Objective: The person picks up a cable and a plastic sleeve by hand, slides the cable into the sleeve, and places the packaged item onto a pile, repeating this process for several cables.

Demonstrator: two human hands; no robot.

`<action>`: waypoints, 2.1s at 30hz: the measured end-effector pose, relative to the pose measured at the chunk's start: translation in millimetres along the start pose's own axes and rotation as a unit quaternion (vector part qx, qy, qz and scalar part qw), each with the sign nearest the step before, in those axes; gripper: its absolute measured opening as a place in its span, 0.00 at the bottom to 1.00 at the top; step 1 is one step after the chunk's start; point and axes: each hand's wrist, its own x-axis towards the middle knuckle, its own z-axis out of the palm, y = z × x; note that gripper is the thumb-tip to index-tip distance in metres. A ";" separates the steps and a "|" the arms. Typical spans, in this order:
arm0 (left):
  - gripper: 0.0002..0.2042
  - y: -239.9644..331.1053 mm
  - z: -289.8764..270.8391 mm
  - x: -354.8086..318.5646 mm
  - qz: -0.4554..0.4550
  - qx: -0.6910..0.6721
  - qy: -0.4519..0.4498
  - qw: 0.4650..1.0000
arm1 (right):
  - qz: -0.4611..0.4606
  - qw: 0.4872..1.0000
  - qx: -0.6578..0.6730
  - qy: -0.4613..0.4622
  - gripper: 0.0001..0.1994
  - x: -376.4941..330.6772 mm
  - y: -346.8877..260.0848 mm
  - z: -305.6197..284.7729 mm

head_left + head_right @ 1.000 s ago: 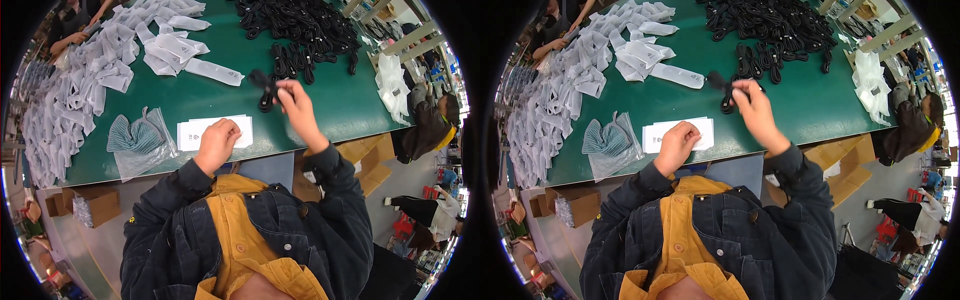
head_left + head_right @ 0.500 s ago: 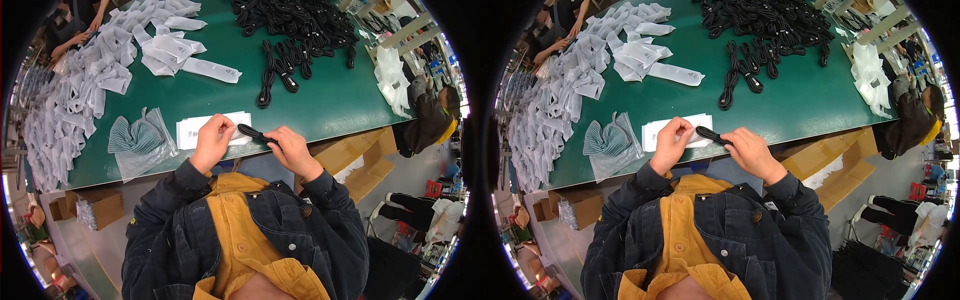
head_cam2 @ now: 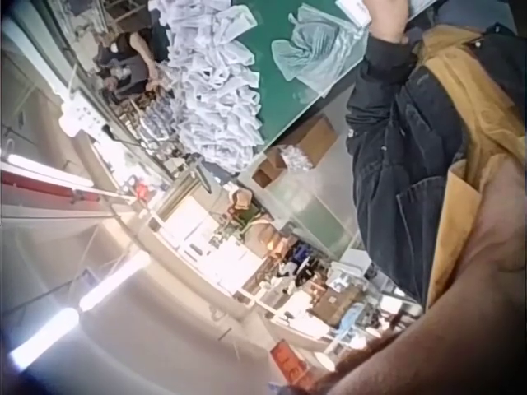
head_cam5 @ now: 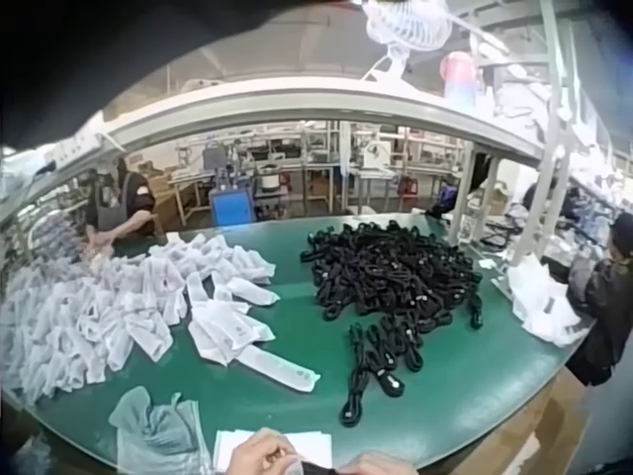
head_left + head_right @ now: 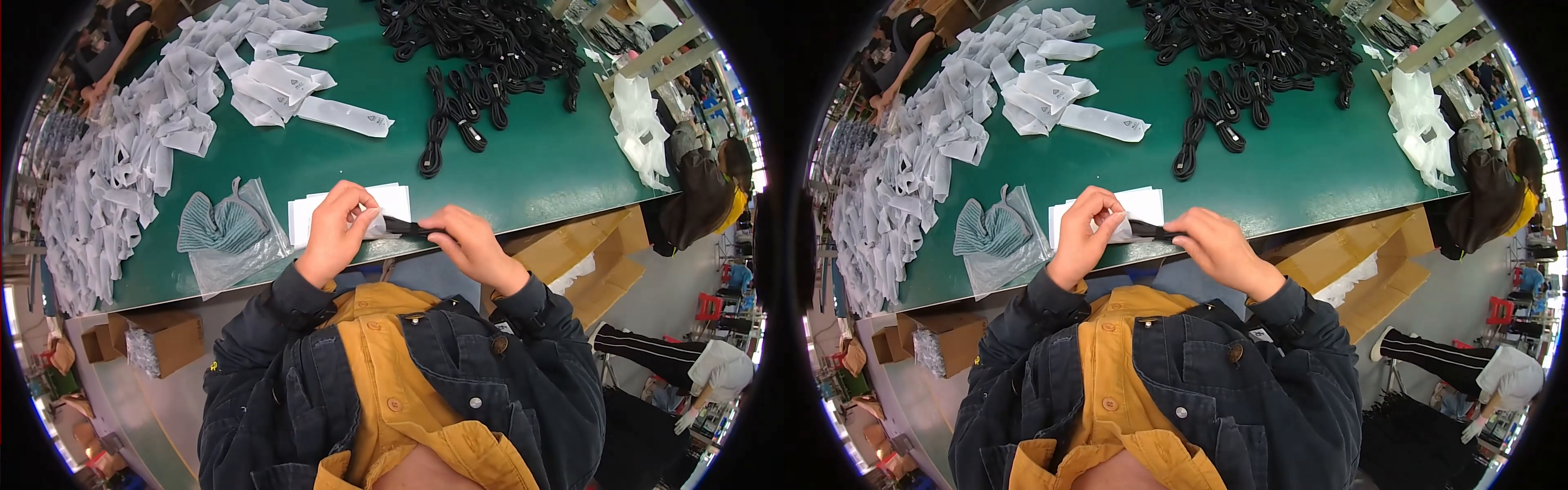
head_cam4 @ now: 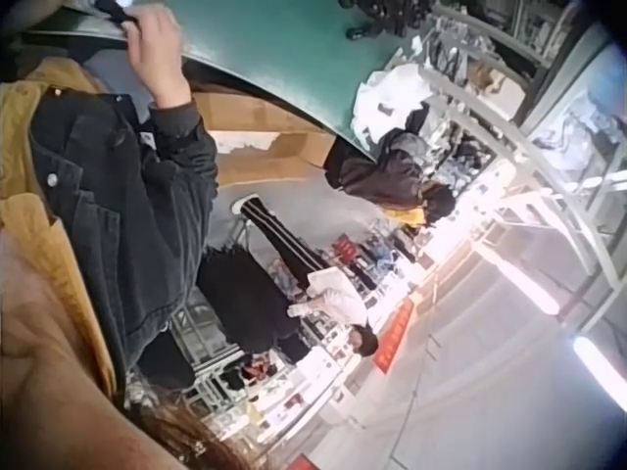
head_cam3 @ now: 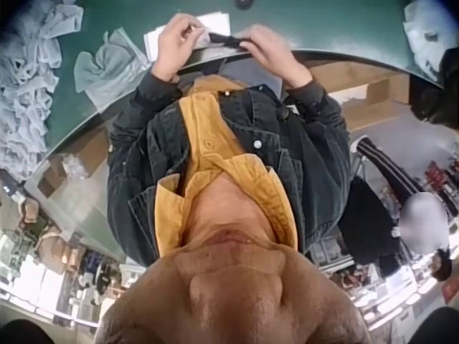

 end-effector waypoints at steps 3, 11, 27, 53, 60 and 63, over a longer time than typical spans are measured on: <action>0.04 1.8 -0.8 -1.4 -0.040 -0.014 -0.027 0.999 | -0.144 0.971 -0.186 -0.031 0.08 3.7 0.5 -5.4; 0.05 20.0 0.7 12.7 0.189 0.118 -0.015 0.975 | 0.256 0.942 0.202 0.076 0.13 14.2 0.5 14.3; 0.03 32.0 -37.5 43.2 -0.042 -0.152 -0.036 0.987 | -0.178 0.975 0.084 0.101 0.18 68.7 -29.9 -5.0; 0.05 -22.0 30.9 -1.8 0.060 0.189 -0.031 0.980 | 0.203 0.964 0.146 0.095 0.16 21.2 34.0 3.2; 0.03 -20.5 24.5 -0.9 -0.104 -0.012 -0.037 0.994 | 0.001 0.995 -0.016 0.100 0.16 8.9 12.0 1.7; 0.03 -15.9 20.5 1.7 -0.155 -0.090 -0.046 0.983 | -0.022 0.993 -0.055 0.102 0.15 5.4 13.5 3.7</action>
